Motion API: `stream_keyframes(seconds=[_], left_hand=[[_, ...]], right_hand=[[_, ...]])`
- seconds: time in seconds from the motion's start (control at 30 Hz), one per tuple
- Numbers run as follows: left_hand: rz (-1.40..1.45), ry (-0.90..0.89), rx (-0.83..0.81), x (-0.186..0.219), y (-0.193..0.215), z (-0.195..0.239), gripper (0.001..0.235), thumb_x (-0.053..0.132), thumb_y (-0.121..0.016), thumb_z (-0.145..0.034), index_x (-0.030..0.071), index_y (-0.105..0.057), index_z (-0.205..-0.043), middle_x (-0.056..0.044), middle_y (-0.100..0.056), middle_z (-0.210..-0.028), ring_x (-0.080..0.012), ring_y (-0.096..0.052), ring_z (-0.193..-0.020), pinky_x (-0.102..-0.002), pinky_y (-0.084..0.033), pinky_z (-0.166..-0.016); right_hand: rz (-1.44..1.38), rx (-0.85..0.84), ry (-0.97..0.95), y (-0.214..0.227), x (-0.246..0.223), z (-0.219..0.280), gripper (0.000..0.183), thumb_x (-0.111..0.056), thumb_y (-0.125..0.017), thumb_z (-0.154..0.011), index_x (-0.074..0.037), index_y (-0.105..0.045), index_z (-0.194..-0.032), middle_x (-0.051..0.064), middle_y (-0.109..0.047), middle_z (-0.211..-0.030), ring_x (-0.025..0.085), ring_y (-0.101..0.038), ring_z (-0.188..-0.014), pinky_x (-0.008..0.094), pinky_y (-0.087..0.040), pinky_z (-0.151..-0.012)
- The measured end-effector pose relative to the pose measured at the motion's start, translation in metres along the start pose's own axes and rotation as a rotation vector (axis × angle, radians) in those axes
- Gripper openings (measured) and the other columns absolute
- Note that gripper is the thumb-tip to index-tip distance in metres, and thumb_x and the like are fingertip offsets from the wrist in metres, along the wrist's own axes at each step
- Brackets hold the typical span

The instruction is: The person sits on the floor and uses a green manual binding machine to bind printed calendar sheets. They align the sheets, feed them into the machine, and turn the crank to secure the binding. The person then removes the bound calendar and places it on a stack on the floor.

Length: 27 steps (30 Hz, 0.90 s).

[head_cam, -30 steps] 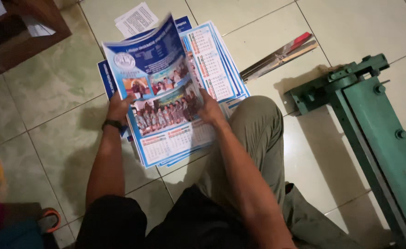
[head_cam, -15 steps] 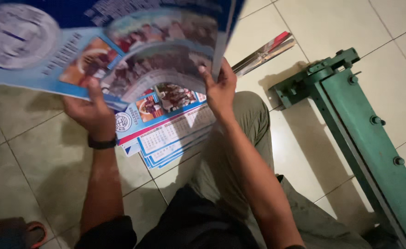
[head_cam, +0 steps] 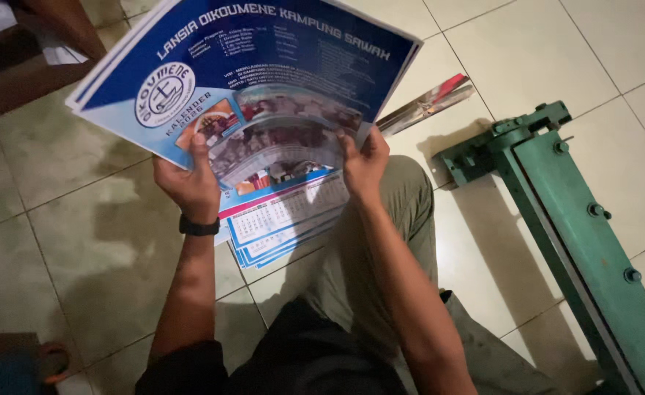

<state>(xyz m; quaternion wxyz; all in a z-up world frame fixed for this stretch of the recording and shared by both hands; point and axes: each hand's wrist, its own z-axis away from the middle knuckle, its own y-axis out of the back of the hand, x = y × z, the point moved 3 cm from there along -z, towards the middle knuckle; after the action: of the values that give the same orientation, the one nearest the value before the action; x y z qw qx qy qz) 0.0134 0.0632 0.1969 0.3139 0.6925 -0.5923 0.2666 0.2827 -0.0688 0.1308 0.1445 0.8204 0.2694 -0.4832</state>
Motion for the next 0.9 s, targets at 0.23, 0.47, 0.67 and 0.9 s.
stream_keyframes(seconds=[0.23, 0.47, 0.67, 0.9], left_hand=[[0.044, 0.084, 0.000, -0.025, 0.003, 0.026, 0.017, 0.005, -0.066, -0.104, -0.009, -0.064, -0.114, -0.024, -0.066, -0.109, -0.0342, -0.067, -0.108, -0.045, -0.050, -0.096], [0.080, 0.040, -0.054, -0.020, 0.005, 0.021, 0.022, 0.003, -0.061, -0.106, -0.008, -0.054, -0.124, -0.025, -0.059, -0.118, -0.0394, -0.061, -0.111, -0.052, -0.046, -0.104], [-0.039, 0.004, 0.004, -0.015, -0.002, 0.022, 0.026, 0.010, -0.062, -0.108, -0.010, -0.059, -0.123, -0.028, -0.060, -0.117, -0.0434, -0.062, -0.114, -0.050, -0.043, -0.104], [-0.026, 0.040, 0.016, -0.037, -0.014, 0.026, 0.027, 0.013, -0.063, -0.109, -0.008, -0.058, -0.124, -0.025, -0.061, -0.117, -0.0382, -0.062, -0.112, -0.049, -0.046, -0.102]], right_hand=[[-0.041, -0.012, -0.127, -0.009, -0.024, 0.011, 0.018, 0.003, -0.075, -0.092, -0.004, -0.068, -0.108, 0.008, -0.069, -0.094, 0.015, -0.060, -0.094, 0.039, -0.051, -0.090], [0.009, -0.044, -0.111, -0.010, -0.004, 0.018, 0.021, -0.003, -0.075, -0.094, -0.006, -0.068, -0.114, 0.013, -0.072, -0.102, 0.018, -0.062, -0.098, 0.044, -0.050, -0.094], [0.059, -0.020, -0.121, -0.008, -0.006, 0.022, 0.024, -0.006, -0.071, -0.099, -0.003, -0.066, -0.122, 0.017, -0.072, -0.110, 0.020, -0.063, -0.106, 0.047, -0.049, -0.099], [0.079, 0.037, -0.049, 0.000, -0.006, 0.014, 0.025, 0.004, -0.070, -0.094, -0.004, -0.067, -0.118, 0.016, -0.072, -0.105, 0.027, -0.068, -0.104, 0.049, -0.051, -0.097]])
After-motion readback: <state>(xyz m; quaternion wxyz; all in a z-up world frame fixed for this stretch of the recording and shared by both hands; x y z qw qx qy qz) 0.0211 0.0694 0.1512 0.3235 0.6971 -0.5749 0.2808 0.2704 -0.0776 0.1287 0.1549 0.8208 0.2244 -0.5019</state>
